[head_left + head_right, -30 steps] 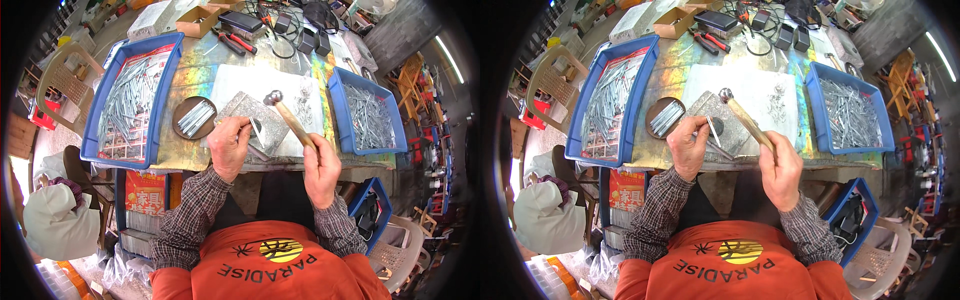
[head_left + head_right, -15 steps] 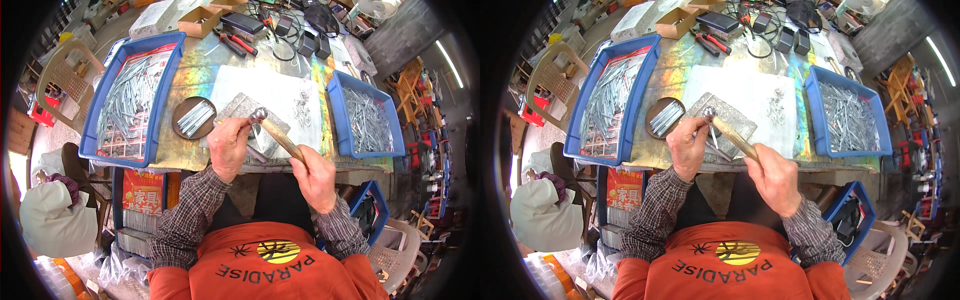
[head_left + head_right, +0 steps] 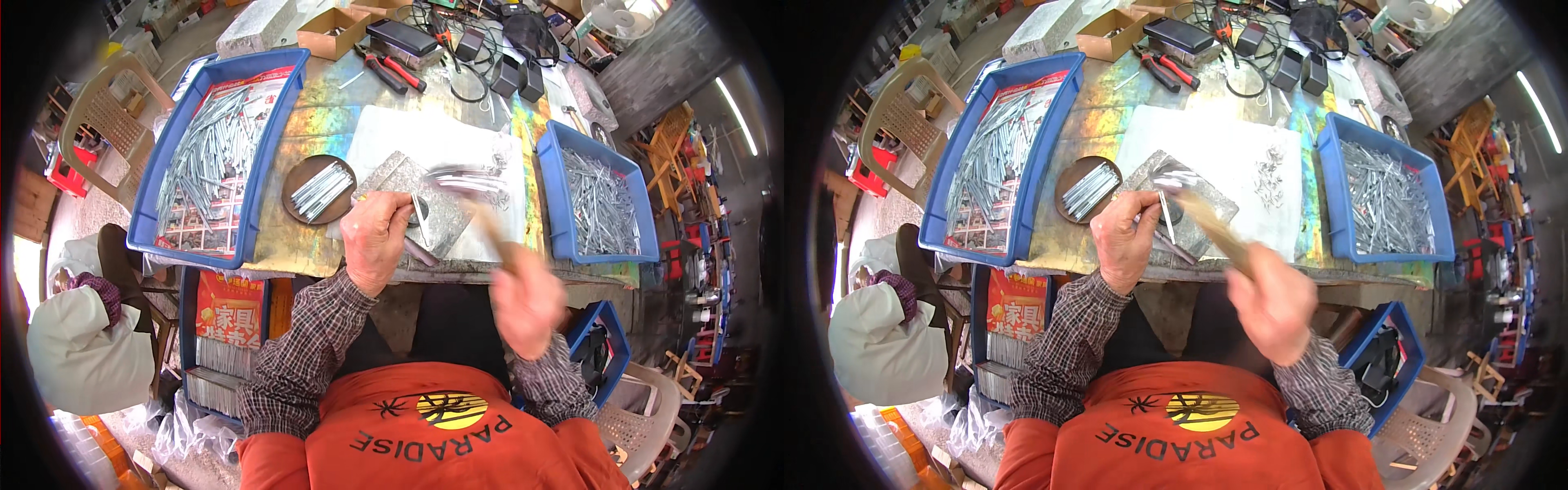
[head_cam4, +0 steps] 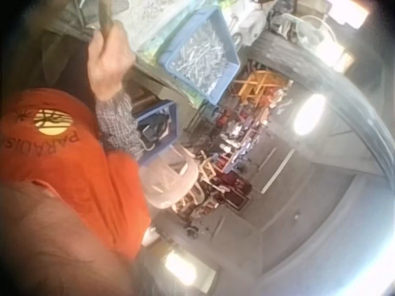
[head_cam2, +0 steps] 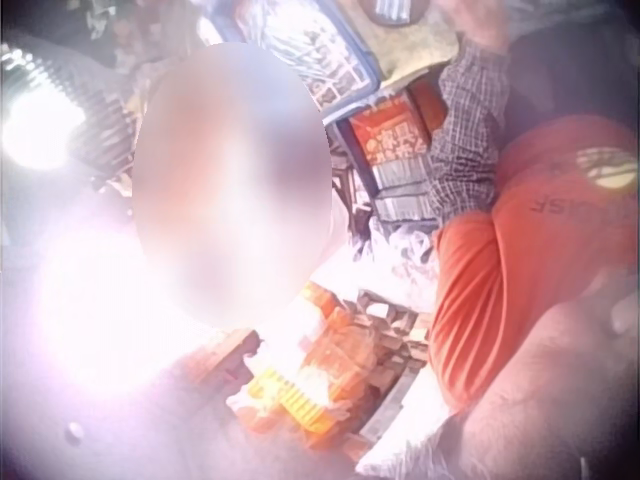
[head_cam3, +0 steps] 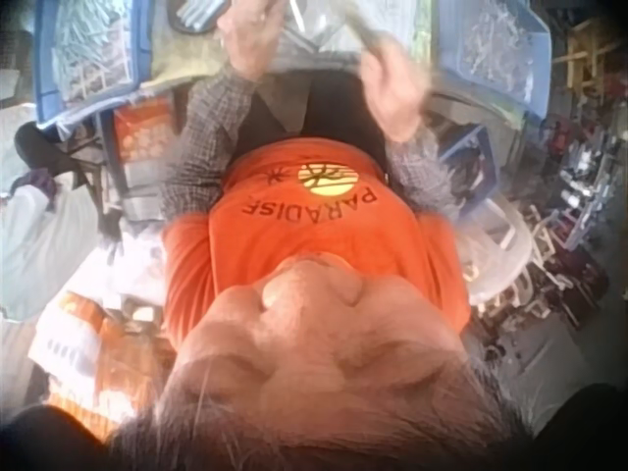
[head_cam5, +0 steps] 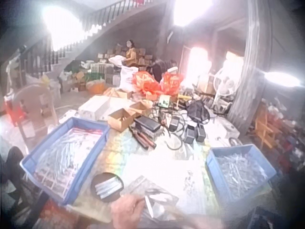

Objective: The person assembles small metal components by hand, using a hammer and an anvil to join metal rods, metal plates, and small fasteners.

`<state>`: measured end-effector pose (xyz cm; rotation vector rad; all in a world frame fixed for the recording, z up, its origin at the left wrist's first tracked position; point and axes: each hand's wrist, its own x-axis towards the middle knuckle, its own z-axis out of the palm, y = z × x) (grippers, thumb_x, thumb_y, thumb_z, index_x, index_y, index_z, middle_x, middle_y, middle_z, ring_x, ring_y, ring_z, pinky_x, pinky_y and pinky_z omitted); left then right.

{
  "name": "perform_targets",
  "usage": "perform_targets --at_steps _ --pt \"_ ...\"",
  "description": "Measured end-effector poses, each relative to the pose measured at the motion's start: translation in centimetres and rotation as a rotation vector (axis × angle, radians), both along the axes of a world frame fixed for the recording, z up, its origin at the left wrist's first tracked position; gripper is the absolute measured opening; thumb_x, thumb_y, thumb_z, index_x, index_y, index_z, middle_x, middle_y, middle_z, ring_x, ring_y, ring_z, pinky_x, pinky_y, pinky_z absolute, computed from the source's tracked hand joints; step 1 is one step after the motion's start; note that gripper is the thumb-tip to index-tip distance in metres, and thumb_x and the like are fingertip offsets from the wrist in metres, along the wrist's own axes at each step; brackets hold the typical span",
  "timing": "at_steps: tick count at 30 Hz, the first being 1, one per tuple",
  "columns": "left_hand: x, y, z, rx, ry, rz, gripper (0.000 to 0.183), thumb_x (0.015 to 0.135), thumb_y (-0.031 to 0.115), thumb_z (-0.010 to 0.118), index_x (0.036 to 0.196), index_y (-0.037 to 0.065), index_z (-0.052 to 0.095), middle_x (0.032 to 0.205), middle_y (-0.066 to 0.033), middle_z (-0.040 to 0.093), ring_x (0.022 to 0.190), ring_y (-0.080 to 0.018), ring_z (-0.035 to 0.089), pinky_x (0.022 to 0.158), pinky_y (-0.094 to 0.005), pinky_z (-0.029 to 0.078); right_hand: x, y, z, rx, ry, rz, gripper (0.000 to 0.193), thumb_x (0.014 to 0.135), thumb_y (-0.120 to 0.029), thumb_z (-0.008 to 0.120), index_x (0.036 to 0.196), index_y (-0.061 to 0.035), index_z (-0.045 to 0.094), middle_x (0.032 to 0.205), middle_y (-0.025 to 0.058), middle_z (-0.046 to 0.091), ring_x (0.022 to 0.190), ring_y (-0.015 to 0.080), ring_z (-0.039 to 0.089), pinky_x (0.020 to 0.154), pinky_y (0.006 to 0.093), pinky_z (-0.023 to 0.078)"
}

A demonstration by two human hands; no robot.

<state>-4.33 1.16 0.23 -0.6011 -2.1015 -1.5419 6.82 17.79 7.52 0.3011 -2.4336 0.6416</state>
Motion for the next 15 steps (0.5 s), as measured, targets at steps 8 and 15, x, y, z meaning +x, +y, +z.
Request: perform_targets --at_steps 8,15 --pt "0.0 -0.4 -0.2 -0.019 -0.102 -0.027 0.011 0.081 -0.003 0.066 0.092 -0.002 0.065 0.079 -0.0095 0.066 0.071 -0.0156 0.064 0.065 -0.0252 0.049 -0.4 0.1 -0.7 -0.247 -0.128 -0.032 0.017 0.087 -0.006 0.063 0.099 0.0044 0.059 0.070 0.0115 0.057 0.055 0.0209 0.054 0.052 0.0305 0.043" --pt "-0.2 -1.3 0.2 0.448 -0.434 -0.214 0.010 0.089 -0.002 0.061 0.098 -0.006 0.062 0.087 -0.0079 0.067 0.078 -0.0092 0.063 0.069 -0.0212 0.051 -1.8 0.5 -4.1 -0.124 -0.025 -0.137 0.019 0.082 -0.004 0.066 0.099 0.0008 0.059 0.073 0.0129 0.055 0.058 0.0271 0.055 0.053 0.0354 0.044"
